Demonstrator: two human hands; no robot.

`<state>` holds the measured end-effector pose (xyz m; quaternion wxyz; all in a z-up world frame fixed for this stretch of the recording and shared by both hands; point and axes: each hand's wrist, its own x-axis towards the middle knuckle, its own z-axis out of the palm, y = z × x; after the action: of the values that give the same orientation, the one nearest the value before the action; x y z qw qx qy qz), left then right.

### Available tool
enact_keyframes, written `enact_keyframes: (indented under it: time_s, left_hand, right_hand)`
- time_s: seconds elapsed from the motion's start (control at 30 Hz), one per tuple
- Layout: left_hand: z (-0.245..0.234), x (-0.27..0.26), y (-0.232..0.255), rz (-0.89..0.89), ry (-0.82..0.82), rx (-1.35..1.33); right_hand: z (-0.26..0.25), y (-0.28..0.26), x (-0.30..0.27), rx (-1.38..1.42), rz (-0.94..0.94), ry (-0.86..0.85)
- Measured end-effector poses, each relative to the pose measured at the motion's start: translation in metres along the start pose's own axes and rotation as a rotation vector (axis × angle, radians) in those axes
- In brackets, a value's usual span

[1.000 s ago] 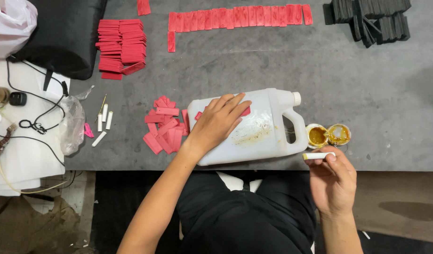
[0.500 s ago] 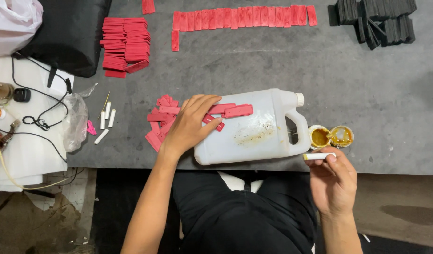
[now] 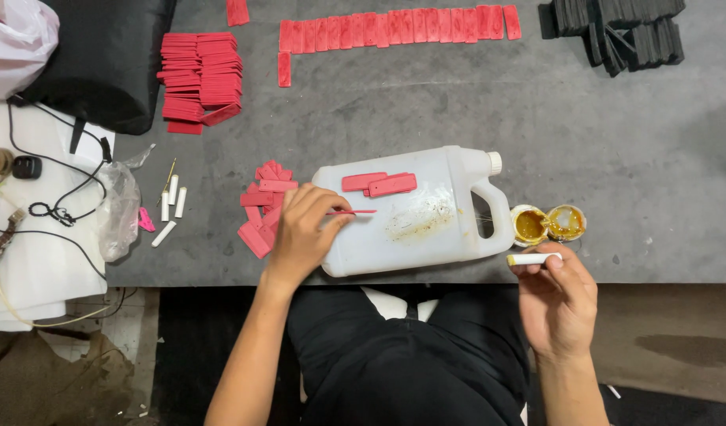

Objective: Applying glue to small leather strips using a manual applicator stick on a workshop table

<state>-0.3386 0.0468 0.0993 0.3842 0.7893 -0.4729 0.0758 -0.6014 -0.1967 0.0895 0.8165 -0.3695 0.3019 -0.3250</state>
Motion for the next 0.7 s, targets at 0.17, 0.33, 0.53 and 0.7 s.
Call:
enact_keyframes:
  time_s: [0.17,0.33,0.53,0.7]
  left_hand:
    - [0.035,0.008,0.044,0.124,0.088,-0.018]
    - [0.068,0.004,0.059,0.262,0.152,0.189]
    - [0.076,-0.002,0.048,0.211,0.066,0.061]
    - [0.073,0.003,0.046,0.216,0.036,-0.035]
  right_hand:
    - [0.007,-0.001,-0.001,0.009,0.003,-0.022]
    - [-0.013,0.007,0.003,0.002,-0.01,0.008]
    - [-0.056,0.013,0.027,-0.052,-0.226,0.084]
    - [-0.076,0.003,0.056,-0.831,-0.536,0.152]
